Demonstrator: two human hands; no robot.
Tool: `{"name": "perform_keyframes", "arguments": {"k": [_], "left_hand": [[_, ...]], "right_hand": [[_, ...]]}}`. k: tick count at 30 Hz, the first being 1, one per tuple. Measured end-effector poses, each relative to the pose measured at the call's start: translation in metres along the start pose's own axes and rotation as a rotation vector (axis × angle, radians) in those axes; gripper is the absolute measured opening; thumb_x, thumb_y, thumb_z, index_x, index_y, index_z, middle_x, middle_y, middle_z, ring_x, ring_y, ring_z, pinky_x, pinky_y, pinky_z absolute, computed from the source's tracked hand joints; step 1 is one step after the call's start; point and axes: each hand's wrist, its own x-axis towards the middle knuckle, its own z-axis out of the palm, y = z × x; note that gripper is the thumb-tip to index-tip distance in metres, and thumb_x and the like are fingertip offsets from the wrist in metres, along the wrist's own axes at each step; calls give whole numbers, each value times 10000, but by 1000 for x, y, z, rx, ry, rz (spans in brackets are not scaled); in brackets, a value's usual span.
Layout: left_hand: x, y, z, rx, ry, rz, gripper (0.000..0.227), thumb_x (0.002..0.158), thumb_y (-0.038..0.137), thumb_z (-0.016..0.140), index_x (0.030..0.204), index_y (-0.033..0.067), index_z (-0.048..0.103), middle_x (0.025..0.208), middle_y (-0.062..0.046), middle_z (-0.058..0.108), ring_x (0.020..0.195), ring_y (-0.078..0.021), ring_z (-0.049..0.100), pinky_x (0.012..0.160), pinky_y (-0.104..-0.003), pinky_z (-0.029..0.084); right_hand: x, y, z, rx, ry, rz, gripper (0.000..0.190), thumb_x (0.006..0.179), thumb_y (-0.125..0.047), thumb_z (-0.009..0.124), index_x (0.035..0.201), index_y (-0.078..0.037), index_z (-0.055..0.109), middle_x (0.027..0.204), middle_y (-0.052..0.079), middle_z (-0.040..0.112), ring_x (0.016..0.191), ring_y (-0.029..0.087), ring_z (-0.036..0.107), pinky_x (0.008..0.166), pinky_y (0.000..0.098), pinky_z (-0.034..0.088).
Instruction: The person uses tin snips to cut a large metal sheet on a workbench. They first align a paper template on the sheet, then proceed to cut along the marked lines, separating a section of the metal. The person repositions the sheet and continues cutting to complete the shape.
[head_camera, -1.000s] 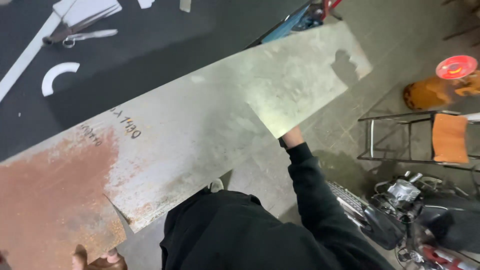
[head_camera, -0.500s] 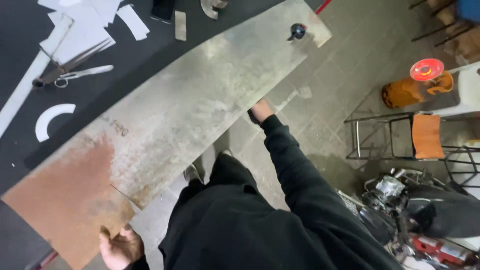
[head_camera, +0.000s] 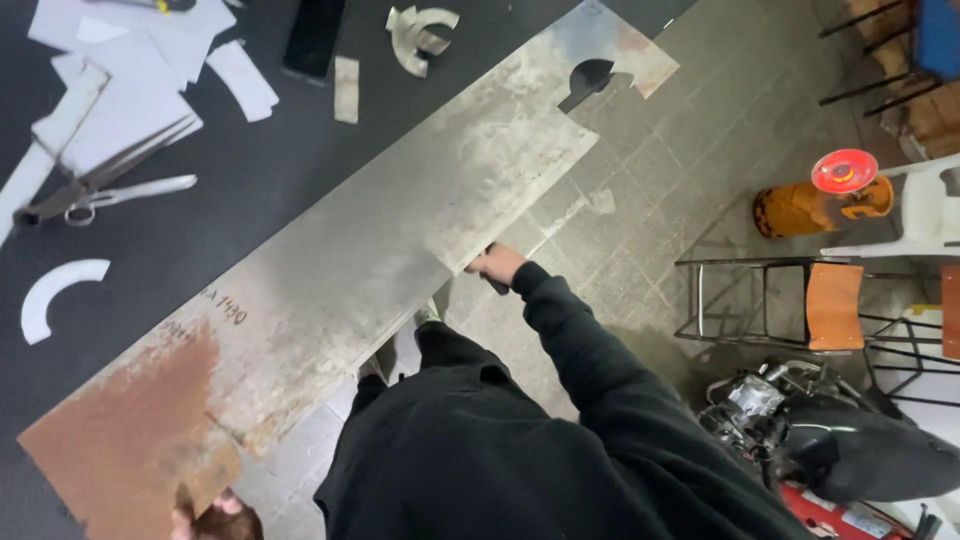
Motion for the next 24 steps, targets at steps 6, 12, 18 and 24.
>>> {"name": "perform_keyframes", "arguments": {"k": [6, 12, 18, 24], "left_hand": [[18, 3, -5, 187, 154, -78, 408, 1170, 419, 538, 1381, 80, 620, 1271, -81, 707, 924, -179, 651, 723, -298, 520], [27, -2, -16, 71, 376, 0, 348, 1195, 316, 513, 1413, 69, 626, 1359, -103, 753, 1104, -250, 750, 789, -335, 527], [42, -3, -18, 226, 367, -43, 355, 1209, 307, 495, 1445, 70, 616, 1344, -77, 702, 1098, -251, 678, 840, -386, 546], [42, 3, 18, 536, 477, -153, 381, 1120, 324, 465, 1430, 104, 485, 1269, -145, 660, 1041, -380, 690, 871, -563, 562]], "right_hand": [[-26, 6, -32, 220, -386, 112, 806, 810, -278, 695, 1527, -64, 395, 999, 134, 679, 802, 210, 670, 701, 365, 566], [-41, 41, -59, 344, -568, 277, 845, 871, -251, 636, 1610, -92, 258, 1041, 125, 676, 887, 235, 688, 728, 441, 573], [-37, 27, -77, 414, -505, 422, 760, 880, -335, 566, 1582, -191, 311, 1115, 132, 713, 940, 276, 726, 768, 486, 595], [-37, 1, -85, 351, -461, 465, 685, 892, -347, 554, 1535, -182, 388, 1099, 156, 711, 921, 303, 735, 759, 501, 592]]}}
